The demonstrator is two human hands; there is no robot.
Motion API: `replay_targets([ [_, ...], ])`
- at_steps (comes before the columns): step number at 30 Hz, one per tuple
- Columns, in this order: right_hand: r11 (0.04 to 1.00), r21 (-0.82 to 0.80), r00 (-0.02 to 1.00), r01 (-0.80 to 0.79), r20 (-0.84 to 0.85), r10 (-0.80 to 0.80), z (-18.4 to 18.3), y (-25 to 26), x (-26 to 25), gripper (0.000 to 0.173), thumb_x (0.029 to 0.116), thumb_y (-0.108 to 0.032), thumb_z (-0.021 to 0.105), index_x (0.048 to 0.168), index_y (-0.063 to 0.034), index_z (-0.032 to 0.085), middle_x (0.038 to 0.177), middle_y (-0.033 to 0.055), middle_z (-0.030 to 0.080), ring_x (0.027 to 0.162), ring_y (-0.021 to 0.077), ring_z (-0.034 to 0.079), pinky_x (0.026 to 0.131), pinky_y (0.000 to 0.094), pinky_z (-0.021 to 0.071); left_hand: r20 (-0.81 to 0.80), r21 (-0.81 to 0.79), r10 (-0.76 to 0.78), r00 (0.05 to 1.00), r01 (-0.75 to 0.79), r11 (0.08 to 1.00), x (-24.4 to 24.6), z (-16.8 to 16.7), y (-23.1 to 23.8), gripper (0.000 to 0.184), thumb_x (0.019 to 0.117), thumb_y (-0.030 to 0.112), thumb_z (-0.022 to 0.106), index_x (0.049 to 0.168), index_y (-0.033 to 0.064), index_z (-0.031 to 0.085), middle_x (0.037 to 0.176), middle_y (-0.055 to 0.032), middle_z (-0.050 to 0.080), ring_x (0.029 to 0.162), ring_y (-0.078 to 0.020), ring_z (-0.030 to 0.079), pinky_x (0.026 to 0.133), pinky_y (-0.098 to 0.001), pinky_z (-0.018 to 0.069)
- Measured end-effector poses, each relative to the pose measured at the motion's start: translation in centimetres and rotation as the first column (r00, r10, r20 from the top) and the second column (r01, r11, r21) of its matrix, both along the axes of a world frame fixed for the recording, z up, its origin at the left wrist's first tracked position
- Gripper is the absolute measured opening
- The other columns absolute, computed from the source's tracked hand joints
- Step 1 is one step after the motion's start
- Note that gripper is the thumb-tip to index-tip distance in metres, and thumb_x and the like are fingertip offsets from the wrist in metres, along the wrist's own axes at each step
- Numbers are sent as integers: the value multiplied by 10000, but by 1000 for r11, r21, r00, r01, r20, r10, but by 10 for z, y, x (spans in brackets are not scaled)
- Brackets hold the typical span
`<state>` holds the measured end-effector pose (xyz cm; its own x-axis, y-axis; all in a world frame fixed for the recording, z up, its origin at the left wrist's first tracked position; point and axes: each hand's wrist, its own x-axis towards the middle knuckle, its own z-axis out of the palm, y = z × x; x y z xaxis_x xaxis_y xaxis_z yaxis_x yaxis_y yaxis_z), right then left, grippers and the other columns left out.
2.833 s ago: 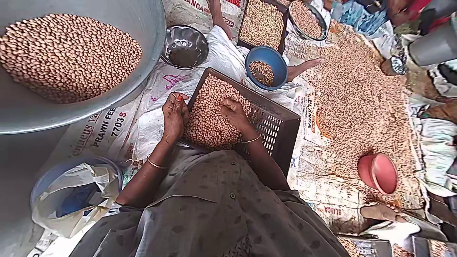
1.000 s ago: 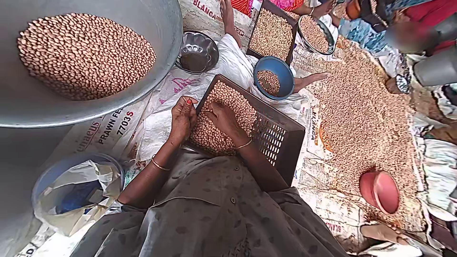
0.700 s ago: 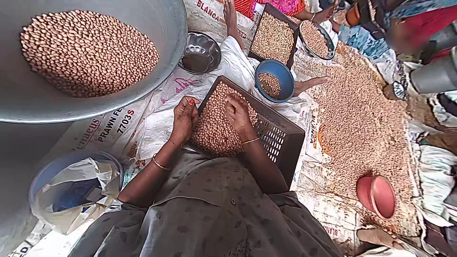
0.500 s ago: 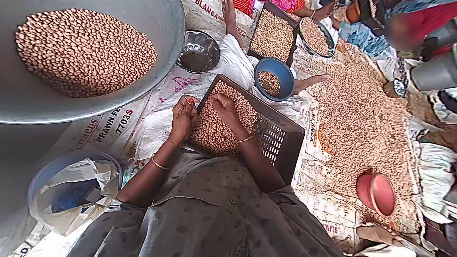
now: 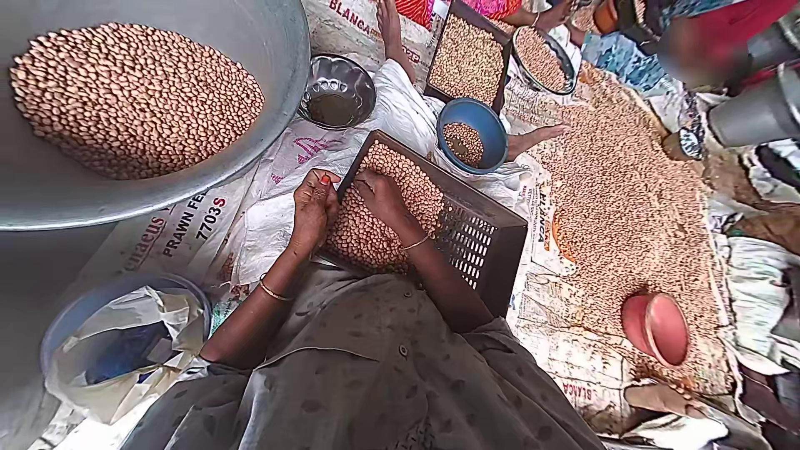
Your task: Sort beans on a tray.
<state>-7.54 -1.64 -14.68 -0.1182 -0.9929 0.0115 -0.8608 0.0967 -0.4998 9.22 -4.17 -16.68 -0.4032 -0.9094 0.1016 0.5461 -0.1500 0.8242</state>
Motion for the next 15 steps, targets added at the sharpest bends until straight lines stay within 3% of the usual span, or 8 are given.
replay_targets([
  [2,999,51,999,-17,-41,19,4,2,2,291,1052,-186,553,1187,25,700,1068,222,728,1004,390,711,885,568,540,7,-1,-3,1000,3,1000,0,1,0,269,1107,158,325,1032,149,583,575,115,446,432,13,368,417,-131,316],
  [6,1000,15,971,-5,-241,8,0,4,15,245,1040,-164,542,1092,28,686,912,210,720,848,394,725,730,547,563,11,-13,-6,1000,6,1000,0,0,1,263,1106,164,330,1031,152,583,571,113,443,432,12,365,416,-135,313],
  [8,999,28,973,16,-229,-9,-1,2,18,245,1037,-161,542,1120,27,675,905,215,716,857,404,723,731,558,563,25,-15,-8,1000,8,1000,1,0,3,255,1113,196,337,1026,161,575,554,101,412,414,5,338,405,-136,291],
  [10,999,26,997,36,-64,-34,-2,0,12,227,1017,-155,578,1124,16,683,929,206,719,882,374,717,768,550,553,2,-17,2,1000,-2,1000,-1,-2,0,251,1105,169,339,1031,148,578,561,106,430,423,5,359,411,-141,311],
  [12,998,-31,955,57,294,-45,-4,-1,-4,178,996,-124,632,1082,17,699,904,136,715,804,207,679,767,386,560,-6,-21,2,1000,-2,1000,-1,-4,-1,253,1106,167,341,1032,147,582,561,108,430,425,5,362,413,-143,317],
  [14,990,-86,719,115,695,-23,1,5,-22,99,997,-77,611,1033,-14,679,740,26,620,593,48,524,569,206,458,-8,-19,-2,1000,2,1000,-1,-5,-1,254,1110,166,337,1038,141,579,566,105,425,426,0,359,416,-147,321],
  [15,983,-106,517,149,856,14,4,9,-29,103,995,-63,565,989,-52,667,623,-37,529,460,1,403,427,158,343,-11,-18,-1,1000,0,1000,-1,-4,-2,251,1108,165,337,1038,139,577,565,105,424,428,0,360,419,-149,322],
])
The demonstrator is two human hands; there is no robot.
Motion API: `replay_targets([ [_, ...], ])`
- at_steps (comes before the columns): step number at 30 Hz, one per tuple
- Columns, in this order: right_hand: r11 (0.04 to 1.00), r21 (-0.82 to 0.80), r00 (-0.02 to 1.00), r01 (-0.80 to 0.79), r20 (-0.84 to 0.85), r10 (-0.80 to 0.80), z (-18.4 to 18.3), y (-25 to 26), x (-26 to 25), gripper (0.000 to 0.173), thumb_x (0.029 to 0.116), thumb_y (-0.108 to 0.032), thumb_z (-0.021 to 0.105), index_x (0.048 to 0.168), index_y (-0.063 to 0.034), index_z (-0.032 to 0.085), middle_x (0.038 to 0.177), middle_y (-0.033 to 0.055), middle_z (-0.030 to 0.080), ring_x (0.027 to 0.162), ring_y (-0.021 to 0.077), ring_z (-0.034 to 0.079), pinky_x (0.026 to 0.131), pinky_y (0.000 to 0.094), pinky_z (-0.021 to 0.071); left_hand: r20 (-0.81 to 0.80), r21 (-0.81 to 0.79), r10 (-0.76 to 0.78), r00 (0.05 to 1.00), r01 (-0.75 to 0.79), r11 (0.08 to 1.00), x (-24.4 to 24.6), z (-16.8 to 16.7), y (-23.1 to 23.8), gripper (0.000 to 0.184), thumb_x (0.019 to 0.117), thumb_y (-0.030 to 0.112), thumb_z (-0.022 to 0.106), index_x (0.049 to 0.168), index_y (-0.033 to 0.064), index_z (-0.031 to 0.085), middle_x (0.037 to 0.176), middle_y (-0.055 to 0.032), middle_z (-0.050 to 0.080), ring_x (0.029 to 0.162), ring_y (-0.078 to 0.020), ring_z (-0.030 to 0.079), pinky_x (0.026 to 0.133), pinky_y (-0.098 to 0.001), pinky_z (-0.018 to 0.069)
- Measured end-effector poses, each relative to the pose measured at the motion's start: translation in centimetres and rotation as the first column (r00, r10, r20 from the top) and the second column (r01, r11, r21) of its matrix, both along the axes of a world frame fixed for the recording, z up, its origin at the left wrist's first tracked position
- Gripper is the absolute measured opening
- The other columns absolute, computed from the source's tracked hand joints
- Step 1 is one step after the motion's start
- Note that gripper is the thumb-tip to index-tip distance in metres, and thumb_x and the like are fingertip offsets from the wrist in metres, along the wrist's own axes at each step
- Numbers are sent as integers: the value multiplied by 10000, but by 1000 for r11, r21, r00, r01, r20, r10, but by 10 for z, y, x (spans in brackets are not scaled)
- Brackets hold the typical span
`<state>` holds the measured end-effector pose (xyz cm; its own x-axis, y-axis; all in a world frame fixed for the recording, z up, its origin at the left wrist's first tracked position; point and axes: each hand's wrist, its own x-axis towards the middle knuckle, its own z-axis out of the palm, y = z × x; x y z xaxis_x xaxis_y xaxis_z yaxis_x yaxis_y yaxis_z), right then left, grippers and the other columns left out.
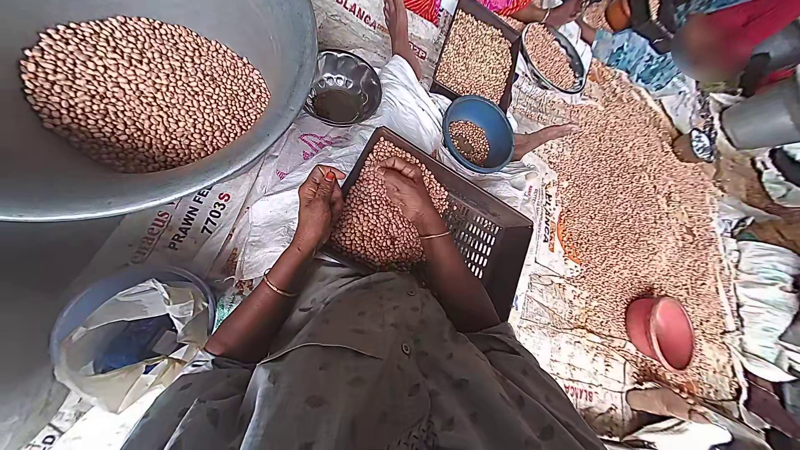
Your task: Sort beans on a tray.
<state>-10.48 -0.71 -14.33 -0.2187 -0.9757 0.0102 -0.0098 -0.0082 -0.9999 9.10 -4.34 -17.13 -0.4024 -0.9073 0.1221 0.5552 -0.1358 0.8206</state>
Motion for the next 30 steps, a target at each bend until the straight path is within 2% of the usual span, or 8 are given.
replay_targets([
  [3,994,-28,954,-103,280,107,7,20,-10,202,1001,-141,449,995,-114,649,668,-74,562,428,-29,366,379,132,290,-9,3,0,1000,0,1000,0,-1,1,250,1110,171,340,1038,136,576,568,104,428,432,1,365,422,-146,327],
  [7,978,129,932,-164,-304,196,19,52,23,176,1052,-127,515,1037,-63,678,710,-6,549,506,41,415,455,178,348,-16,12,-6,1000,6,1000,0,0,1,263,1112,165,328,1037,129,578,566,99,439,431,-1,375,419,-148,328],
  [13,984,18,260,-177,-963,64,-27,60,55,227,1016,-211,590,1015,-3,680,679,121,647,556,295,662,493,441,533,18,-6,2,1000,-2,1000,0,1,1,246,1106,160,339,1038,142,574,568,108,437,430,2,370,421,-146,326],
  [16,984,26,570,-175,-812,122,-19,58,50,157,1006,-142,611,980,-10,691,729,101,661,606,219,645,556,374,531,17,-4,0,1000,0,1000,1,1,1,243,1104,168,342,1043,153,577,570,115,442,433,7,373,422,-144,326],
  [19,993,-8,980,-115,-165,112,2,65,25,126,1015,-123,588,989,-60,693,636,28,536,455,50,412,419,174,358,2,5,-2,1000,2,1000,1,1,1,254,1109,162,333,1034,146,575,561,105,429,428,1,367,417,-147,320],
  [22,999,-33,975,9,224,-1,15,72,-1,165,1039,-253,501,960,-168,618,564,-44,406,357,-6,248,335,133,205,39,-23,-5,999,6,1000,0,0,1,258,1110,156,329,1036,140,577,569,109,428,436,2,365,423,-149,321],
  [26,978,50,928,203,-329,-176,9,61,-5,291,1098,-244,424,945,-115,636,566,-14,386,410,61,298,387,188,251,340,-352,54,939,74,933,-4,-2,4,251,1084,134,400,1009,37,619,629,73,440,514,-5,412,507,-171,373],
  [30,970,66,508,234,-859,-64,1,53,20,275,1056,-157,553,1277,-24,648,950,220,713,826,396,710,695,565,560,603,-536,201,772,207,818,-3,4,14,258,1097,192,463,1003,11,622,674,-77,567,555,-146,549,543,-316,471],
])
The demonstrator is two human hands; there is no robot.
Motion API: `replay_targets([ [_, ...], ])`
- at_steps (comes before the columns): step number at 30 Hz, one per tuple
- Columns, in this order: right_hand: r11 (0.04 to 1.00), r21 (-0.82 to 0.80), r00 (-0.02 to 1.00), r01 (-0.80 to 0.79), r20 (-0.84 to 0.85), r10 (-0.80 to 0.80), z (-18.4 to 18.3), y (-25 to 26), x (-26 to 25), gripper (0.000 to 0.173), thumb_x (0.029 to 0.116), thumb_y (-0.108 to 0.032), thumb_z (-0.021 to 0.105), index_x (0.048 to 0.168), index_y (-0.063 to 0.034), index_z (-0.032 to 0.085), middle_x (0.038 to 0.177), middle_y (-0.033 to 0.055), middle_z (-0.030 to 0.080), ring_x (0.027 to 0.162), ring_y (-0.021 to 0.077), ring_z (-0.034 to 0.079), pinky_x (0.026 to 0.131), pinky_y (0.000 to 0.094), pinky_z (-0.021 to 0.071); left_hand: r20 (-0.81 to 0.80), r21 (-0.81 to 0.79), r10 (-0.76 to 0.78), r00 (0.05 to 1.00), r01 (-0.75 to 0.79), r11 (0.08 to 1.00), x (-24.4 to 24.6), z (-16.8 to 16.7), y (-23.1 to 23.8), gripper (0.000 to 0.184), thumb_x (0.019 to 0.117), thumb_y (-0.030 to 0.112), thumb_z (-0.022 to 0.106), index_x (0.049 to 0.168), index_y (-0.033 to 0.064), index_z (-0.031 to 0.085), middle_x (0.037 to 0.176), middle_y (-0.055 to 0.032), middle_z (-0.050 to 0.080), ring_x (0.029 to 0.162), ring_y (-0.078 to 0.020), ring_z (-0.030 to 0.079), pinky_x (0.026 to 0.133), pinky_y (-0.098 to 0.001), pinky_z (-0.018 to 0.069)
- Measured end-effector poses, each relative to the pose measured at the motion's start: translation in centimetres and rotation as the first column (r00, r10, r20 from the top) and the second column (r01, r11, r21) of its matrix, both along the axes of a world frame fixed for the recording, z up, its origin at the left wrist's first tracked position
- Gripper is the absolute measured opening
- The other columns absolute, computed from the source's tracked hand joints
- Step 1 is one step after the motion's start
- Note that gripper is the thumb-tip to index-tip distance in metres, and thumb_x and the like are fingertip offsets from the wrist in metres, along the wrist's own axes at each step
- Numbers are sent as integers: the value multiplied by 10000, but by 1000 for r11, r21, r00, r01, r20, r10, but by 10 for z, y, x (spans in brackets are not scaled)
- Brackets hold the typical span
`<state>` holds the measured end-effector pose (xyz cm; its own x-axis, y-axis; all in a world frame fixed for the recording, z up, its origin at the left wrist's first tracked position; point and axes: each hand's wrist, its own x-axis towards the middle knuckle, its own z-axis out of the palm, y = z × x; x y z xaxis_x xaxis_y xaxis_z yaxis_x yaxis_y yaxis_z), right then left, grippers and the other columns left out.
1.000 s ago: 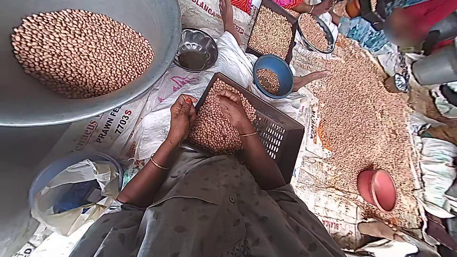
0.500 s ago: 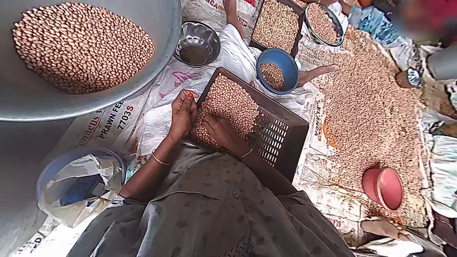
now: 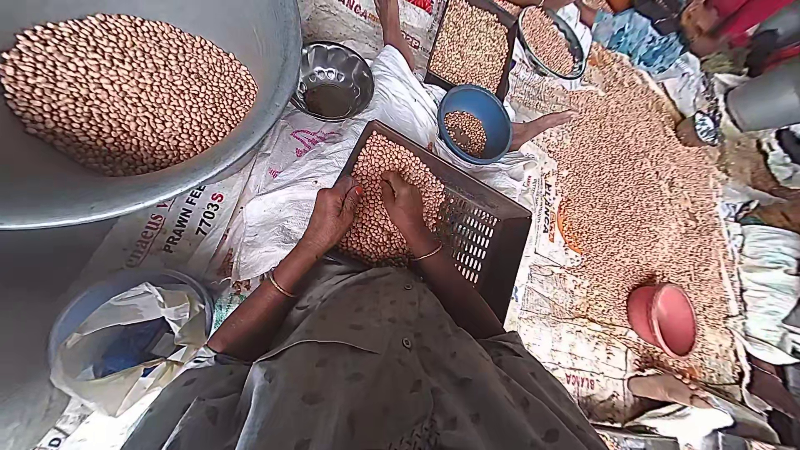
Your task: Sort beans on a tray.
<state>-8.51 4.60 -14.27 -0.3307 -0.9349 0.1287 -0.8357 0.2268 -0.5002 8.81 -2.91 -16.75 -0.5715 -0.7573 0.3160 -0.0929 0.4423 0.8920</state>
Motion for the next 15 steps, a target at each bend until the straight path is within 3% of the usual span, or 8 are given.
replay_targets([
  [2,999,45,996,27,-85,-23,2,0,7,282,1064,-220,559,1269,-39,624,891,216,687,776,412,694,636,557,552,-15,-7,9,1000,-9,1000,1,-2,-1,259,1098,192,449,1038,14,626,676,-77,566,540,-142,539,526,-301,470],
  [4,996,78,996,48,-75,-42,6,-6,9,273,1059,-217,573,1236,-20,636,865,223,689,790,422,701,649,565,551,-81,28,12,997,-10,1000,2,-4,-3,258,1097,177,429,1056,17,628,698,-52,543,547,-102,488,532,-250,428],
  [8,984,167,995,57,71,-70,18,-4,4,223,1042,-220,600,1189,-52,601,802,189,633,678,376,635,574,534,510,-208,133,13,978,15,991,5,-4,-3,268,1097,166,388,1058,53,627,668,18,479,529,-39,435,514,-184,386],
  [10,984,169,971,51,220,-88,18,-9,-1,181,1014,-140,621,1170,-49,630,829,184,653,675,353,622,585,525,501,-215,134,11,976,19,991,5,-5,-4,267,1099,171,387,1067,58,628,669,23,468,531,-37,427,514,-181,380],
  [13,996,85,857,20,512,-61,14,-1,-15,128,1023,-117,616,1131,-61,656,846,130,667,641,213,577,598,371,499,-263,170,12,965,34,985,4,-8,-5,264,1102,172,390,1078,62,629,655,34,460,514,-33,423,497,-180,382],
  [14,1000,9,779,22,626,-23,11,6,-21,106,1029,-129,600,1103,-88,664,759,86,606,560,139,492,526,274,440,-291,194,11,957,48,980,5,-9,-5,264,1105,178,389,1078,70,629,642,42,454,496,-30,413,480,-178,377],
  [15,993,-91,647,73,762,22,8,11,-27,99,1016,-133,587,1045,-109,679,611,43,472,430,75,335,405,199,293,-312,223,11,950,62,973,6,-10,-5,266,1109,191,386,1076,83,627,625,45,444,473,-34,397,459,-180,368],
])
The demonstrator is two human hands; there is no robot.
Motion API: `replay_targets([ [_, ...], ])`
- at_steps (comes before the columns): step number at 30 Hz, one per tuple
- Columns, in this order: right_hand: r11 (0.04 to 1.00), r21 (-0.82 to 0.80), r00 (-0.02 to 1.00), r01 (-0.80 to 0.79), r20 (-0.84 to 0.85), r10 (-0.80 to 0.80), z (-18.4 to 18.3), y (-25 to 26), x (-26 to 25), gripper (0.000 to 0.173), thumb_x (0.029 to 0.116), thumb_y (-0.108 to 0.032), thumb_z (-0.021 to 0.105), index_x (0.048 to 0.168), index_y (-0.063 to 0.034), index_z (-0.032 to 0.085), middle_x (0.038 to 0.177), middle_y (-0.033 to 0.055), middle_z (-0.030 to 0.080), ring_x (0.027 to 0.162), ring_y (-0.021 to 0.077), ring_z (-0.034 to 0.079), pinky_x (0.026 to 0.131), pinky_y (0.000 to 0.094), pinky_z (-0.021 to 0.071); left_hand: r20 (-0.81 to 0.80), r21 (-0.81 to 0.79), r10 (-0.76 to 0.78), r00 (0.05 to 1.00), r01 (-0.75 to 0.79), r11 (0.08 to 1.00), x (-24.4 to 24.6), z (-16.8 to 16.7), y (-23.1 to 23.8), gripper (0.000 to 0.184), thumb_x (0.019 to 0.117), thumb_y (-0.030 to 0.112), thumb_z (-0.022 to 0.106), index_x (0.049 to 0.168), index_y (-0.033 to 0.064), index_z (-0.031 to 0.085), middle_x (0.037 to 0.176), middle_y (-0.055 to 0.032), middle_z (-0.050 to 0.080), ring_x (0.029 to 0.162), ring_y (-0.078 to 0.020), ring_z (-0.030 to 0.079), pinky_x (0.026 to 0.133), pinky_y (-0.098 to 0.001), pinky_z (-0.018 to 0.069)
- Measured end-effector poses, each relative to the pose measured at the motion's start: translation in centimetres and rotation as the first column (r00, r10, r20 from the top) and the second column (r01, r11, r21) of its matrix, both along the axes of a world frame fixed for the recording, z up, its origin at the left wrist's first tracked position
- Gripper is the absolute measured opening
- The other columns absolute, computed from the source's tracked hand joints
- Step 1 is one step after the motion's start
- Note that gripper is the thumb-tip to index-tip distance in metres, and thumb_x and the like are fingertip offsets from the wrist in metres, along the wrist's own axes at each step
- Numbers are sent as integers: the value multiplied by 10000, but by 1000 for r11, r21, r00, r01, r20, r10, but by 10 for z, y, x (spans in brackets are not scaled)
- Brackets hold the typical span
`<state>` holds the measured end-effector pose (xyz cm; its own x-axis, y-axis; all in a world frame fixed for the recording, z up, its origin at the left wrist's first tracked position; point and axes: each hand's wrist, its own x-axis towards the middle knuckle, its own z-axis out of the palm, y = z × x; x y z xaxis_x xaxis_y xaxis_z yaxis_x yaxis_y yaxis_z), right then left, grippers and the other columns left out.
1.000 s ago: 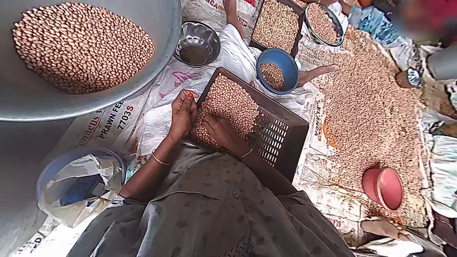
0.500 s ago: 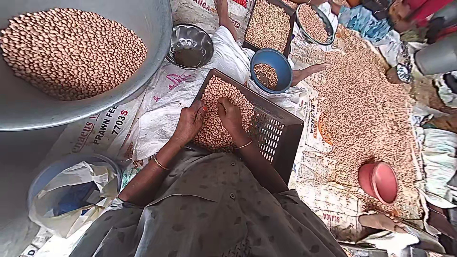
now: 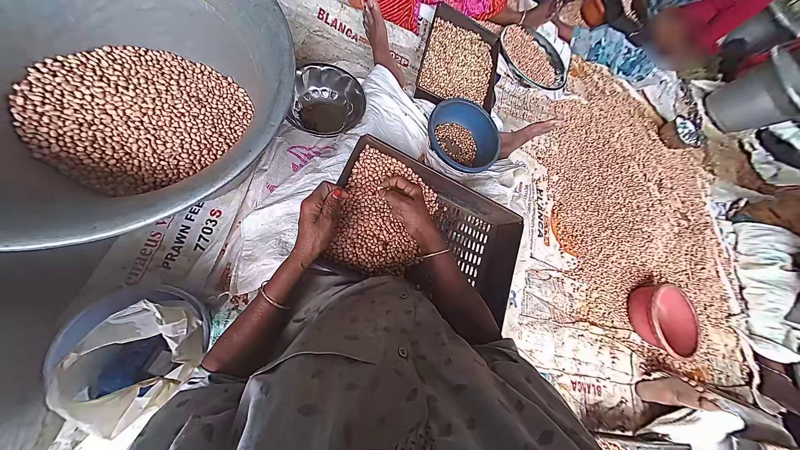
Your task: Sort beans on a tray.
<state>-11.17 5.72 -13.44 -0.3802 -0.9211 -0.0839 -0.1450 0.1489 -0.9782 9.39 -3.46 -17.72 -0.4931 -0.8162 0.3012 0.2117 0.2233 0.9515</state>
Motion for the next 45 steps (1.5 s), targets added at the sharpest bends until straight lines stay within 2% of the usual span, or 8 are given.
replay_targets([
  [3,977,-211,931,15,360,64,12,1,-20,143,1019,-206,475,1004,-188,616,596,-53,418,367,-5,244,347,133,201,-22,63,-20,1000,21,998,2,0,1,272,1114,227,374,1063,115,617,580,39,409,426,-52,357,414,-188,340],
  [7,991,-82,993,107,-51,-111,19,-33,-28,271,1102,-205,435,1117,-115,690,698,-26,533,426,16,310,381,141,246,-11,74,-9,1000,10,997,0,3,-2,276,1113,217,376,1054,108,622,599,52,416,455,-44,376,446,-187,356],
  [11,993,89,730,78,-683,4,-13,-81,-45,287,1043,-138,538,1239,-18,709,1095,191,745,1042,321,709,954,530,529,-62,162,13,998,-2,987,-1,2,-4,269,1111,237,377,1059,126,616,563,66,409,427,-41,387,418,-190,368],
  [21,973,108,560,203,-828,-24,-19,-84,-23,271,1025,-249,589,1164,-65,731,968,191,751,914,408,724,789,608,540,-193,338,45,980,23,941,3,5,-3,295,1121,278,340,1018,173,595,532,69,376,377,-32,320,372,-173,313],
  [28,972,-214,985,98,161,-63,-7,-55,-33,182,1049,-172,462,944,-136,607,567,-54,413,369,-4,263,341,138,225,-237,345,32,971,53,937,4,6,-2,310,1122,286,331,1009,191,604,531,79,376,381,-20,303,375,-158,288],
  [30,972,-232,965,16,258,46,-10,-62,-41,234,1045,-176,426,1045,-107,650,730,-51,593,423,-18,361,361,133,282,-236,350,28,971,58,935,4,7,-1,303,1123,287,335,1019,193,604,538,80,370,386,-21,299,378,-158,286],
  [37,994,105,644,1,-761,80,-17,-87,-1,266,1039,-162,564,1195,19,680,971,222,733,909,389,723,818,563,555,-314,374,75,947,51,926,-1,8,-6,295,1112,200,330,1008,149,602,527,101,392,397,-3,331,396,-151,299],
  [45,988,135,679,-74,-718,149,-20,-84,-18,253,1019,-146,592,1178,18,701,1007,200,736,937,332,713,886,520,545,-385,443,115,916,74,893,-3,10,-10,290,1106,172,339,990,139,603,528,110,399,399,3,340,397,-146,307],
])
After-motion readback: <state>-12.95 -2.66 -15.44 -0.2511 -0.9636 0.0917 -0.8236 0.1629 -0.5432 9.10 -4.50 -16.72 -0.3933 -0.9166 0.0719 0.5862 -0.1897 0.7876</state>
